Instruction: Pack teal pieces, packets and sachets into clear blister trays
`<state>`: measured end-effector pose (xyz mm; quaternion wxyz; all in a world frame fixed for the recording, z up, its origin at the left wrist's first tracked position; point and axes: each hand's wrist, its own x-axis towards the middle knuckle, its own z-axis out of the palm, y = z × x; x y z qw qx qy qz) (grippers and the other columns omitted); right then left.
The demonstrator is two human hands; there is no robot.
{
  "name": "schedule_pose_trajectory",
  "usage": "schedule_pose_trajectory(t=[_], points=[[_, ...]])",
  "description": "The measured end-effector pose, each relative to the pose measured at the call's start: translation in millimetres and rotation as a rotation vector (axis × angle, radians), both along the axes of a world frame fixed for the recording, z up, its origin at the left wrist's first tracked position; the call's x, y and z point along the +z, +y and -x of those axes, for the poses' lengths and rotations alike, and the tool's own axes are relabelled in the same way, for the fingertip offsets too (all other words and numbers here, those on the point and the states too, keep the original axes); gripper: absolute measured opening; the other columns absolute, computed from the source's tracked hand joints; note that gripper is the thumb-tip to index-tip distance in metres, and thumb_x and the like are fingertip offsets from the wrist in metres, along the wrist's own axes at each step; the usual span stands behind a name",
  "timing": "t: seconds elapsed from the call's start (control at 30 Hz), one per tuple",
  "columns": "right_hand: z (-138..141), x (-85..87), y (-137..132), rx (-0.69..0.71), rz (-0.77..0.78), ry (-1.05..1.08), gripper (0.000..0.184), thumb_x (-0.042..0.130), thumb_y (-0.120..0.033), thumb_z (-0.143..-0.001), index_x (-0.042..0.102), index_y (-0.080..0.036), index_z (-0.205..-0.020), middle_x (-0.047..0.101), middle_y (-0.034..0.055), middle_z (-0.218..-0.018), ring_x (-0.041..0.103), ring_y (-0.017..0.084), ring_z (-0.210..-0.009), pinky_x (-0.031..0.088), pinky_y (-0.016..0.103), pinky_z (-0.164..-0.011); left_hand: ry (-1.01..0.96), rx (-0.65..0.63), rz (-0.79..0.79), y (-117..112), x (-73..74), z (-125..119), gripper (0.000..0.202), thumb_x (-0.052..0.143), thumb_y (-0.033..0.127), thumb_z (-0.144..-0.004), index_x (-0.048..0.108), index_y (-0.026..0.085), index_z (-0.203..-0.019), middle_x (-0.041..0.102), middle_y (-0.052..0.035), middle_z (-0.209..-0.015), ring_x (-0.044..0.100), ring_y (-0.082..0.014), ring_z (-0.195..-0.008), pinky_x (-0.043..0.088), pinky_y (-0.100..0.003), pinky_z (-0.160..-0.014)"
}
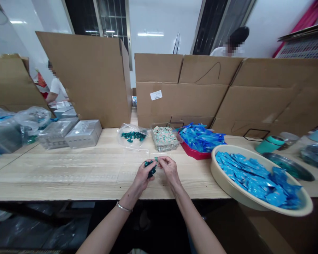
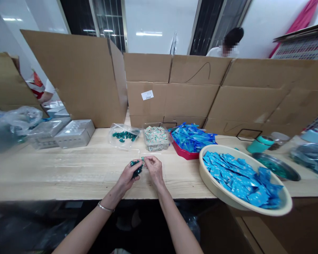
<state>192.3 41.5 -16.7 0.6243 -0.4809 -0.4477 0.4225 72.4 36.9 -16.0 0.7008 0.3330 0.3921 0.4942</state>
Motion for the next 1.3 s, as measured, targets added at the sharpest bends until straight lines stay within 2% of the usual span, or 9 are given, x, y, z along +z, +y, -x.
schedule_pose_trajectory(t=[0.23,0.4,0.6,0.77,0.83,0.97,1.1,1.2,1.3], points=[[-7,-3.0,-8,-0.005,0.003,0.007,0.022,0.065,-0.035,-0.068,0.065,-0.014,-0.075,0.061,-0.0005,-0.061,0.052,0.011,-0.054,0.042,0.023,-0.055,0.132,-0.086,-0.125,-6,-1.4,-4,0.035,0.067,0.042,-0.065,0.060,0.016,-0.087,0.050,0.0008,-0.068,0.043,-0.0071,-0.052,0.027,-0.013,-0.034],[-8,-7.6,-10,0.002,-0.004,-0.068,0.020,0.059,-0.033,-0.075,0.063,-0.013,-0.078,0.059,0.0006,-0.060,0.054,0.012,-0.056,0.045,0.023,-0.056,0.253,-0.029,-0.183,-2,-7.2,-7,0.030,0.066,0.040,-0.065,0.062,0.016,-0.082,0.047,0.0023,-0.058,0.042,-0.0072,-0.046,0.027,-0.014,-0.033],[-3,-3.5,-23,-0.201,-0.327,-0.717,0.018,0.050,-0.019,-0.082,0.062,-0.016,-0.096,0.059,0.0084,-0.094,0.059,0.016,-0.079,0.051,0.030,-0.073,0.562,-0.001,-0.379,6,-8.7,-5,0.020,0.054,0.036,-0.073,0.060,0.018,-0.081,0.044,0.0057,-0.054,0.037,-0.0068,-0.038,0.031,-0.018,-0.034],[2,-0.5,-28,-0.208,-0.363,-1.071,0.026,0.041,-0.011,-0.085,0.061,-0.014,-0.101,0.060,0.0110,-0.093,0.060,0.020,-0.084,0.051,0.032,-0.075,0.797,0.116,-0.649,6,-4.0,-4,0.008,0.054,0.023,-0.072,0.060,0.018,-0.073,0.057,0.0001,-0.069,0.053,-0.0122,-0.063,0.044,-0.024,-0.063],[1,-3.4,-26,-0.202,-0.366,-1.074,0.028,0.040,-0.010,-0.085,0.061,-0.013,-0.102,0.061,0.0113,-0.092,0.061,0.020,-0.083,0.052,0.033,-0.075,0.845,0.137,-0.716,7,-5.3,-3,0.006,0.054,0.021,-0.072,0.059,0.018,-0.073,0.059,-0.0009,-0.072,0.054,-0.0136,-0.069,0.043,-0.026,-0.070],[-5,-9.6,-20,-0.228,-0.399,-0.921,0.026,0.042,-0.009,-0.082,0.063,-0.015,-0.097,0.064,0.0088,-0.088,0.062,0.019,-0.082,0.052,0.032,-0.076,0.897,0.165,-0.682,14,-12.3,0,0.005,0.053,0.019,-0.073,0.057,0.018,-0.072,0.056,0.0007,-0.066,0.053,-0.0134,-0.066,0.042,-0.025,-0.067],[-7,-8.8,-21,-0.200,-0.351,-0.769,0.019,0.052,-0.017,-0.081,0.062,-0.014,-0.096,0.063,0.0081,-0.087,0.062,0.015,-0.067,0.054,0.027,-0.066,0.902,0.165,-0.696,14,-16.5,3,0.005,0.052,0.020,-0.074,0.057,0.018,-0.073,0.056,0.0005,-0.067,0.054,-0.0137,-0.067,0.042,-0.025,-0.067],[-3,-7.8,-23,-0.169,-0.355,-0.804,0.019,0.052,-0.017,-0.081,0.062,-0.015,-0.096,0.062,0.0082,-0.087,0.062,0.015,-0.068,0.053,0.028,-0.066,0.914,0.156,-0.793,10,-16.3,2,0.005,0.052,0.020,-0.075,0.057,0.018,-0.075,0.059,-0.0016,-0.073,0.055,-0.0145,-0.072,0.042,-0.026,-0.071],[1,-9.1,-23,-0.236,-0.377,-0.875,0.022,0.046,-0.011,-0.080,0.063,-0.015,-0.093,0.064,0.0084,-0.085,0.062,0.018,-0.076,0.052,0.031,-0.072,0.913,0.162,-0.852,6,-15.3,0,0.006,0.052,0.022,-0.076,0.057,0.018,-0.077,0.059,-0.0028,-0.076,0.056,-0.0149,-0.074,0.043,-0.027,-0.072]])
